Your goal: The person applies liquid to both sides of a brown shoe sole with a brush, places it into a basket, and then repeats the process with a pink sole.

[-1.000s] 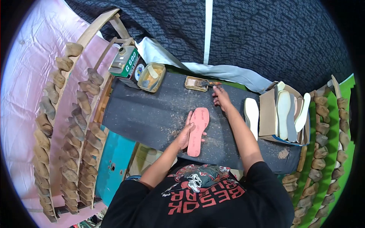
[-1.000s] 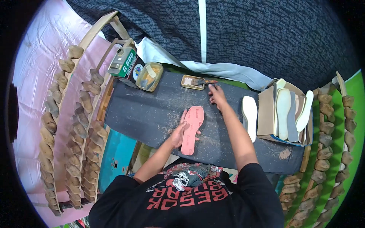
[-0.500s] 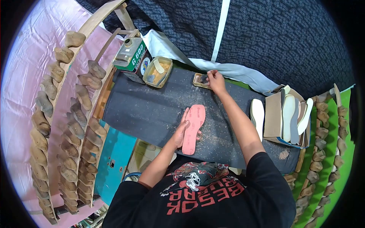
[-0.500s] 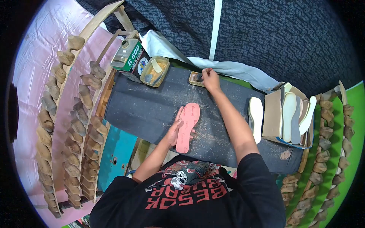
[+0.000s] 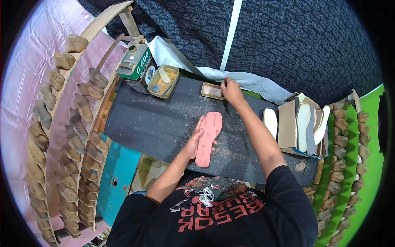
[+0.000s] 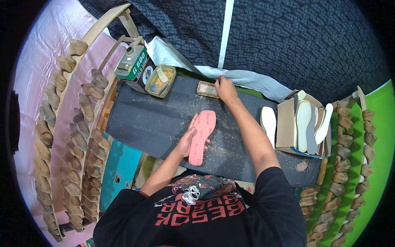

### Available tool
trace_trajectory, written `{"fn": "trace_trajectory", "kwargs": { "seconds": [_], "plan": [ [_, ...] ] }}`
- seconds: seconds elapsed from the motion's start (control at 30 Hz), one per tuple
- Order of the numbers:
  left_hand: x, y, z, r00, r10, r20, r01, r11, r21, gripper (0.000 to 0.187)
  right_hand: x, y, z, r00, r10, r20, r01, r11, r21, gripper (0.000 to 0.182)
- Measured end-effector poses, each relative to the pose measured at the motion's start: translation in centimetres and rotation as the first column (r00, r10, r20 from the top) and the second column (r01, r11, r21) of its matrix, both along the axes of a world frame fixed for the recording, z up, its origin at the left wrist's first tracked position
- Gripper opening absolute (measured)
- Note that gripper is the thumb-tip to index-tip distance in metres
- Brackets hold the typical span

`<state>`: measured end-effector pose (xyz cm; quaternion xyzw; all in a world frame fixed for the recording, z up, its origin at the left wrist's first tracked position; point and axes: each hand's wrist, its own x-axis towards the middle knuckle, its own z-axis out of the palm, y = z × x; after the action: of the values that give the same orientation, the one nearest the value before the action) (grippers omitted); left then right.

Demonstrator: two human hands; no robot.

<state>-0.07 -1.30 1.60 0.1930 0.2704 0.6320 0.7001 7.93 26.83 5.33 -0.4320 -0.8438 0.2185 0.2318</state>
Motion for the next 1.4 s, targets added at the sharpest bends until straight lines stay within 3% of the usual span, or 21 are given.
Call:
{"fn": "trace_trajectory", "kwargs": {
  "seconds": [0.2, 0.27, 0.4, 0.47, 0.6, 0.77, 0.97, 1.03, 1.1, 1.17, 1.2, 1.3, 1.33, 1.4],
  "plan": [
    [0.4, -1.1, -0.4, 0.999, 0.037, 0.040, -0.037, 0.999, -0.016, 0.077, -1.1, -0.3, -0.2, 0.997, -0.042, -0.058, 0.037, 0.996, -0.085, 0.028],
    [0.5, -1.4, -0.7, 0.998, 0.053, 0.044, -0.052, 0.998, -0.031, 0.077, -2.1, -0.1, -0.6, 0.949, -0.179, -0.259, 0.020, 0.854, -0.519, 0.028],
    [0.7, -1.6, 0.0, 0.997, 0.078, 0.016, -0.078, 0.996, -0.039, 0.077, -2.9, 1.4, -2.5, 0.924, -0.224, -0.309, -0.006, 0.801, -0.599, 0.029],
    [0.7, -1.7, 0.2, 0.995, 0.095, 0.012, -0.094, 0.995, -0.040, 0.077, -2.6, 2.0, -2.6, 0.994, -0.047, -0.100, 0.035, 0.992, -0.120, 0.028],
    [0.5, -2.0, -0.2, 0.992, 0.117, 0.047, -0.118, 0.993, 0.004, 0.077, -1.6, 1.1, 1.2, 0.982, 0.016, 0.188, -0.013, 1.000, -0.017, 0.030],
    [0.4, -1.9, 0.2, 0.991, 0.128, 0.033, -0.127, 0.991, -0.027, 0.075, -1.2, 1.2, 0.7, 0.983, 0.055, 0.172, -0.060, 0.998, 0.021, 0.031],
    [0.6, -0.9, 0.3, 0.996, 0.082, 0.020, -0.082, 0.997, -0.004, 0.074, -0.7, 1.8, -0.5, 0.999, 0.021, 0.048, -0.020, 1.000, -0.024, 0.032],
    [0.8, -0.7, 0.5, 0.997, 0.072, 0.011, -0.072, 0.997, -0.002, 0.074, -0.4, 2.1, -0.2, 0.997, -0.043, -0.065, 0.026, 0.970, -0.240, 0.031],
    [0.7, -0.4, 0.6, 0.998, 0.070, 0.002, -0.070, 0.998, 0.001, 0.075, 0.6, 2.0, 0.3, 0.983, -0.080, -0.163, 0.025, 0.950, -0.311, 0.029],
    [0.9, -0.5, 0.6, 0.998, 0.063, 0.006, -0.063, 0.998, 0.003, 0.076, 1.9, 1.9, 0.1, 0.919, -0.145, -0.366, -0.033, 0.898, -0.438, 0.027],
    [1.0, -0.6, 0.5, 0.998, 0.062, 0.008, -0.062, 0.998, 0.001, 0.076, 2.6, 1.7, 0.1, 0.920, -0.145, -0.364, -0.032, 0.898, -0.440, 0.027],
    [1.1, -0.3, 0.4, 0.997, 0.072, 0.013, -0.072, 0.997, -0.009, 0.077, 5.5, 0.5, -0.4, 0.725, -0.273, -0.632, -0.158, 0.827, -0.539, 0.025],
    [1.0, -0.1, 0.5, 0.998, 0.061, 0.019, -0.061, 0.998, -0.001, 0.077, 6.1, -0.6, 0.3, 0.729, -0.275, -0.627, -0.153, 0.828, -0.540, 0.025],
    [1.5, 0.3, 0.5, 0.998, 0.046, 0.031, -0.046, 0.999, 0.003, 0.078, 7.8, -2.9, 1.9, 0.585, -0.413, -0.698, -0.135, 0.799, -0.586, 0.024]
  ]
}}
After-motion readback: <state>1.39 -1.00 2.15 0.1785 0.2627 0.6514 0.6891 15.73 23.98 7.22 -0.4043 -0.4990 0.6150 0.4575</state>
